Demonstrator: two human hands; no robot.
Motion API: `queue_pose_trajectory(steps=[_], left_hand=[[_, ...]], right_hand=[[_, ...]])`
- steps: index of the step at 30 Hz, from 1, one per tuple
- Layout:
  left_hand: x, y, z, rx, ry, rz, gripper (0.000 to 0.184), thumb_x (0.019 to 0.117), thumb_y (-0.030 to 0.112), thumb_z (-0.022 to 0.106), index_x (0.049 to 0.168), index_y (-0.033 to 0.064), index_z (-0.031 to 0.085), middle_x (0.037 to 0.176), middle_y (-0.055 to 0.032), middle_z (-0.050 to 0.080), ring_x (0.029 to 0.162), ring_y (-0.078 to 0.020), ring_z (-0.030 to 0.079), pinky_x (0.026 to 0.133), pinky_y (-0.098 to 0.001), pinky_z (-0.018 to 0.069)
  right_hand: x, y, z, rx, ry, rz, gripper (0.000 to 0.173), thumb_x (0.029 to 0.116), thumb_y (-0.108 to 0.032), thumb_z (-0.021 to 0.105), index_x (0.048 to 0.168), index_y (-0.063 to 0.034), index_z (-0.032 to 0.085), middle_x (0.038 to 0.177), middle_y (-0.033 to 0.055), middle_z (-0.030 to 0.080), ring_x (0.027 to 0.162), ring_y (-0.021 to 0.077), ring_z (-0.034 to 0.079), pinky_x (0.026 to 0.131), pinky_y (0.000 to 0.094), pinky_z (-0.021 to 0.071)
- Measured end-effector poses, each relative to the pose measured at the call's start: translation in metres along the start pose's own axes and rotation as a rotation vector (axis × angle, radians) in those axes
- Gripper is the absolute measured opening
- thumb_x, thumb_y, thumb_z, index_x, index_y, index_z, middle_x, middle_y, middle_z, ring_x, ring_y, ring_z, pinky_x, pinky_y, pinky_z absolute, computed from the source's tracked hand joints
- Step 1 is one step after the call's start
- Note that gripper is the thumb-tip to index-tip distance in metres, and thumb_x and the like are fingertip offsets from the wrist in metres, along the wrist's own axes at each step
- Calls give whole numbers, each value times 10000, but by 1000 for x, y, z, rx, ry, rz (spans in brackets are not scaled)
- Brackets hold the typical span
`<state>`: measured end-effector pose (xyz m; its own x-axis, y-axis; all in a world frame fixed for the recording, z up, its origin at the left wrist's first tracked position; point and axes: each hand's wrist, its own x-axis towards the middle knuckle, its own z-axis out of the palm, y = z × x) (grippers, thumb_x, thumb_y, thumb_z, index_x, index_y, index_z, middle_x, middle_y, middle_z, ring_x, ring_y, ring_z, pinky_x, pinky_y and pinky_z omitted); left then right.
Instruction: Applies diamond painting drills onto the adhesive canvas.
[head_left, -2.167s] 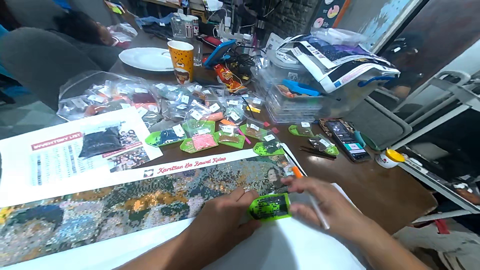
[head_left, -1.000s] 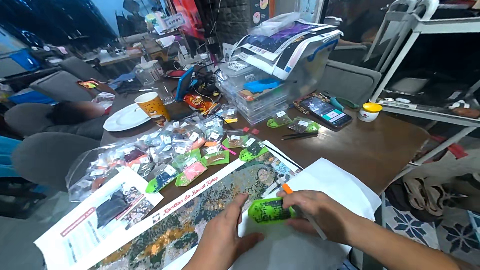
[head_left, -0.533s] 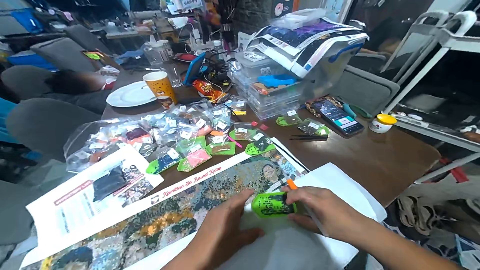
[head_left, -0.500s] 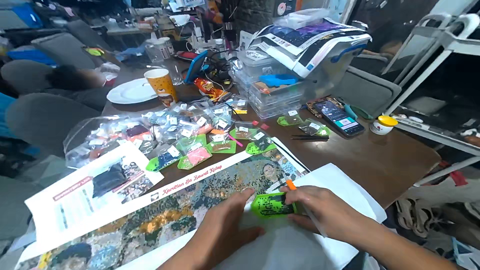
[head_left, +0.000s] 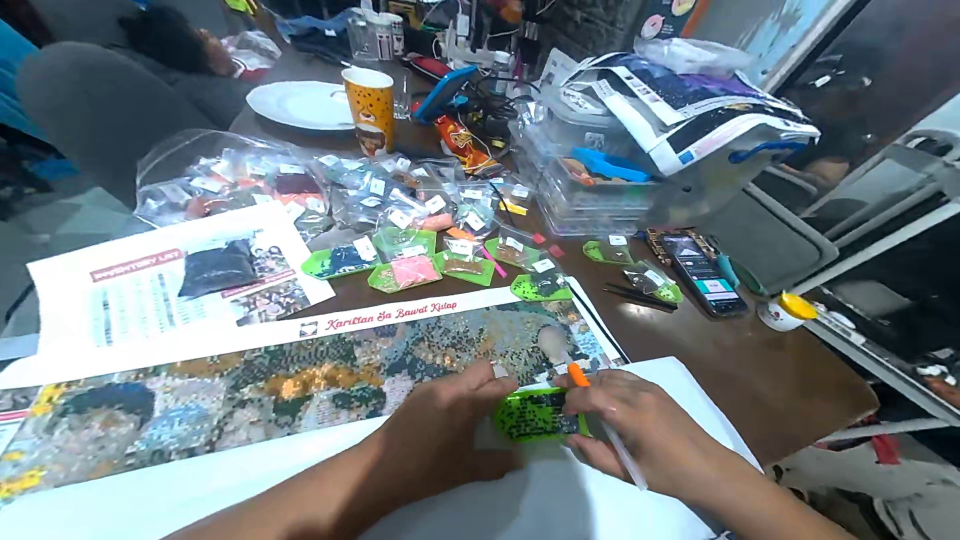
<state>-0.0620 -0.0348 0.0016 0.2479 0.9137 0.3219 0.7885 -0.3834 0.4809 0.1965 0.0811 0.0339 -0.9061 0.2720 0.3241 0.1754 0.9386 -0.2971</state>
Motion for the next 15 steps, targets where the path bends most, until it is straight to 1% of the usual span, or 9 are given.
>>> queue_pose_trajectory(steps=[1, 3, 5, 7, 9, 11, 13, 15], left_hand=[[0, 0, -1, 0, -10, -4, 579, 828, 563, 728, 1262, 182, 699, 936, -22, 655, 764, -132, 662, 616, -320, 578], [1, 0, 0, 8, 0, 0, 544, 848, 547, 712, 1247, 176, 707, 918, -28, 651, 739, -138, 659, 591, -318, 571], [1, 0, -1, 9, -20, -9, 551, 862, 549, 702, 1261, 169, 698, 922, -32, 644, 734, -142, 653, 586, -320, 564], [1, 0, -2, 6, -32, -9, 571, 858, 553, 705, 1276, 164, 686, 934, -39, 643, 735, -147, 654, 584, -325, 564], [0, -2, -1, 5, -20, 6, 551, 873, 555, 688, 1263, 166, 696, 924, -31, 641, 734, -136, 650, 582, -311, 560], [-1, -5, 2, 2, 7, 23, 510, 893, 542, 673, 1240, 169, 707, 898, -19, 626, 715, -123, 634, 569, -292, 549], [-1, -6, 2, 0, 17, 25, 485, 904, 514, 673, 1240, 166, 705, 894, -21, 624, 712, -126, 635, 569, -289, 550], [-1, -5, 2, 0, 9, 11, 480, 914, 508, 667, 1245, 163, 702, 899, -21, 623, 719, -126, 633, 578, -288, 551]], right_hand=[[-1, 1, 2, -3, 7, 4, 220, 966, -331, 635, 1067, -139, 671, 1109, 38, 749, 1070, 130, 698, 939, 322, 548], [-2, 2, 4, -9, 24, -5, 230, 972, -342, 628, 1071, -138, 668, 1120, 42, 745, 1052, 135, 701, 924, 331, 554], [-3, 3, 4, -31, 44, -8, 235, 973, -351, 622, 1075, -145, 671, 1135, 38, 748, 1052, 124, 702, 924, 319, 550], [-4, 2, 2, -48, 55, -5, 236, 970, -363, 622, 1070, -155, 669, 1113, 23, 750, 1048, 108, 697, 921, 305, 545], [-3, 1, 2, -44, 46, -15, 230, 972, -360, 619, 1060, -152, 662, 1085, 23, 752, 1002, 110, 702, 893, 306, 547], [-3, 1, 4, -51, 40, -4, 236, 966, -372, 628, 1054, -156, 669, 1073, 15, 756, 1012, 102, 705, 916, 305, 545], [-2, 4, 5, -48, 35, 0, 263, 971, -392, 627, 1065, -151, 677, 1103, 23, 753, 1006, 111, 705, 906, 310, 546], [1, 6, -1, -44, 14, 4, 321, 1001, -443, 592, 1103, -149, 673, 1140, 26, 741, 1040, 121, 700, 920, 325, 558]])
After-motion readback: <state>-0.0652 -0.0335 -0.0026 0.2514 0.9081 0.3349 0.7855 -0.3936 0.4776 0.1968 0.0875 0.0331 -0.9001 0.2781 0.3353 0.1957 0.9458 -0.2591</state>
